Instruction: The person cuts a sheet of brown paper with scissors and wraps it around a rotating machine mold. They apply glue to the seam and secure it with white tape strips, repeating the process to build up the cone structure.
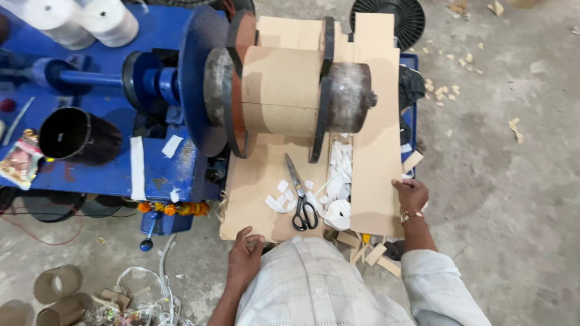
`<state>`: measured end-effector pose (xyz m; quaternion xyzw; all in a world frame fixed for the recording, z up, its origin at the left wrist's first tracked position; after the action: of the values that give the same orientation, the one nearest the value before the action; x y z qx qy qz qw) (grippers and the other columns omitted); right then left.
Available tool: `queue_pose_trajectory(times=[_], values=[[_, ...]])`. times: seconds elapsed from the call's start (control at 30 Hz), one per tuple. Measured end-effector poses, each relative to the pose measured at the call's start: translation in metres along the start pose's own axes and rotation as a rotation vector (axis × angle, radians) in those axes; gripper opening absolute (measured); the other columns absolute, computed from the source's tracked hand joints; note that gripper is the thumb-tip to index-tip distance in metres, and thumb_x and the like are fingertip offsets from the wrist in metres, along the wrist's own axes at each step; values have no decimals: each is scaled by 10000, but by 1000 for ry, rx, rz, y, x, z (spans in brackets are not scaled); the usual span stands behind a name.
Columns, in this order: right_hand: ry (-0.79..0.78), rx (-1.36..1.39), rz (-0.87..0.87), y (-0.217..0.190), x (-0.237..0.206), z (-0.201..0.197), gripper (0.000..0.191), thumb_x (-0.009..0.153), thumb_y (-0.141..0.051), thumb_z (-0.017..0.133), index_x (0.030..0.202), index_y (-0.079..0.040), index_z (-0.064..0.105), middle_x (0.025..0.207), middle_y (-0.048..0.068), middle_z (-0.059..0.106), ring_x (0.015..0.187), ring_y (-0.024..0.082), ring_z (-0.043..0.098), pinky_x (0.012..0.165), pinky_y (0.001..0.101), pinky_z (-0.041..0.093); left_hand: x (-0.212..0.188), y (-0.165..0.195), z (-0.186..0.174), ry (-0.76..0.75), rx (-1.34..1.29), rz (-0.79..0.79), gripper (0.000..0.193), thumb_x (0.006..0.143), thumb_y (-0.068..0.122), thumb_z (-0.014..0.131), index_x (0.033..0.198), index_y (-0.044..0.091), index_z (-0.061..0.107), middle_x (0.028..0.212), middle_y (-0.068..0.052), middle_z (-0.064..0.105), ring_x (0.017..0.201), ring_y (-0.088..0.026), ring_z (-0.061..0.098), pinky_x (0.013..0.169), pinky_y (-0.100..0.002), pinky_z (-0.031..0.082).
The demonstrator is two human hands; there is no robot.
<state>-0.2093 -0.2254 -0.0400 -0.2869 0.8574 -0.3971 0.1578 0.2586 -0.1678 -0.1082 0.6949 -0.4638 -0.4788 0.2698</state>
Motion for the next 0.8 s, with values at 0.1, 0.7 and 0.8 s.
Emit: queue_pose_trajectory(times=[0.1, 0.7, 0.8], values=[[26, -19, 129, 9, 1, -10, 279, 699, -211, 948, 895, -58, 821, 794, 57, 752, 656, 136, 626, 660, 322, 516, 2, 11, 6, -40, 20, 17, 523, 913, 247, 701, 1359, 31, 537, 1092, -118, 767, 827, -184, 744, 734, -328, 589], [-411, 800, 41, -30, -65, -62, 230, 1043, -13, 544, 1220, 72, 664, 1163, 143, 702, 1015, 167, 691, 897, 278, 565, -38, 245, 97, -454, 193, 1000, 860, 709, 116, 839, 1482, 130, 461, 1543, -185, 433, 1302, -382, 559, 1076, -436, 482], [-413, 722, -28, -24, -82, -98, 343, 1076, -186, 456, 1255, 21, 663, 1160, 107, 707, 983, 140, 678, 836, 264, 560, -55, 277, 81, -426, 63, 1169, 586, 780, 29, 760, 1340, 160, 650, 1368, -69, 655, 1276, -273, 652, 1124, -388, 532]])
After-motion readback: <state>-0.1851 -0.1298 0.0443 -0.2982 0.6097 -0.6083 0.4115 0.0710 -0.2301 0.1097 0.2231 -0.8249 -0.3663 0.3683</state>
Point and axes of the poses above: each hand's wrist, its own x-axis towards the middle knuckle, its own z-axis out of the palm, y = z × x, the point moved 8 cm from there along x, towards the middle knuckle
